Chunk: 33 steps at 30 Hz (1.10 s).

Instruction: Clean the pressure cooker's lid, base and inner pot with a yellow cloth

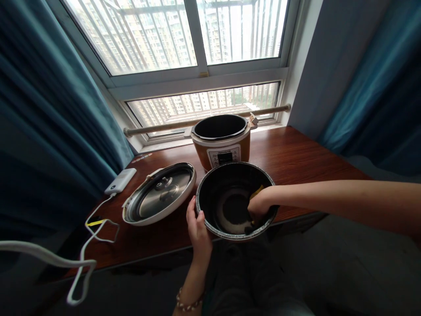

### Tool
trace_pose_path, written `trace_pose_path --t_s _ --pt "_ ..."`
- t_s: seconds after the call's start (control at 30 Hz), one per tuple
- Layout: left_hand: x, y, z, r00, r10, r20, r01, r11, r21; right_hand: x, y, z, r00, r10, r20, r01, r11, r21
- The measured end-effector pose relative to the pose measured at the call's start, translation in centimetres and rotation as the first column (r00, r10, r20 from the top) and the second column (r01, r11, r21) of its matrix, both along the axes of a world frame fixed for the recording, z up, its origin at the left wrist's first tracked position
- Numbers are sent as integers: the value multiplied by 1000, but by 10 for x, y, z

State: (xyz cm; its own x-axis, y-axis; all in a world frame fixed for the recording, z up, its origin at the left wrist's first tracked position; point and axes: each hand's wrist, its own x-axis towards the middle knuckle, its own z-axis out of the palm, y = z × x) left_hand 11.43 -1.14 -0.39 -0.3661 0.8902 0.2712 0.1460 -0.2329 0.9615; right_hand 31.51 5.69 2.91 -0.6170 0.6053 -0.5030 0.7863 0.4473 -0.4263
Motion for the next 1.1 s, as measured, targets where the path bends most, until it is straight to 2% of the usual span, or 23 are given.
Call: trace_pose_path --t_s 0.1,0.2,0.33,0.4,0.47,0.53,0.6,0.67,0.73,0.8,0.83,0.87,0.93,1.0,1.03,1.1 --pt "0 0 0 1000 11 -3 -11 1000 3 -12 -9 16 995 99 8 -94 961 -260" --pt "0 0 0 1000 10 -7 -10 1000 1 -20 -11 30 991 126 -40 -132 940 -315" --pt "-4 0 0 999 -21 -44 20 1000 -18 -11 -5 59 989 120 -90 -134 975 -176" --pt "-6 -1 0 997 -40 -71 38 999 -29 3 -6 74 983 82 -162 -84 996 -4" --pt "-8 -3 2 992 -35 -118 31 999 -36 19 -15 82 947 -6 -322 83 970 227" --pt "-11 -6 10 979 7 -205 -4 1000 12 35 -34 78 831 -126 -542 370 853 368" --pt "-12 -9 25 953 58 -296 -22 992 125 44 -58 63 653 -218 -726 634 682 365" --pt "-12 -8 49 931 69 -357 15 973 229 45 -80 42 513 -243 -823 780 532 329" --pt "-7 -1 76 917 -24 -399 127 964 234 40 -96 21 431 -227 -874 853 419 312" --pt "5 11 100 865 -256 -431 333 936 113 29 -103 4 376 -200 -905 895 332 298" --pt "13 19 109 800 -402 -446 453 892 9 24 -104 -3 360 -187 -914 908 297 297" --pt "23 28 115 704 -548 -452 564 818 -113 19 -104 -8 353 -174 -919 916 265 301" --pt "45 47 117 468 -776 -422 709 615 -345 11 -102 -14 361 -153 -920 920 218 325" --pt "67 64 109 241 -903 -355 745 407 -528 7 -100 -17 371 -139 -918 920 190 343" --pt "77 70 102 155 -937 -312 739 320 -593 7 -99 -18 370 -134 -919 921 183 344" --pt "95 78 86 78 -970 -231 715 216 -665 6 -98 -20 361 -130 -923 924 180 336"
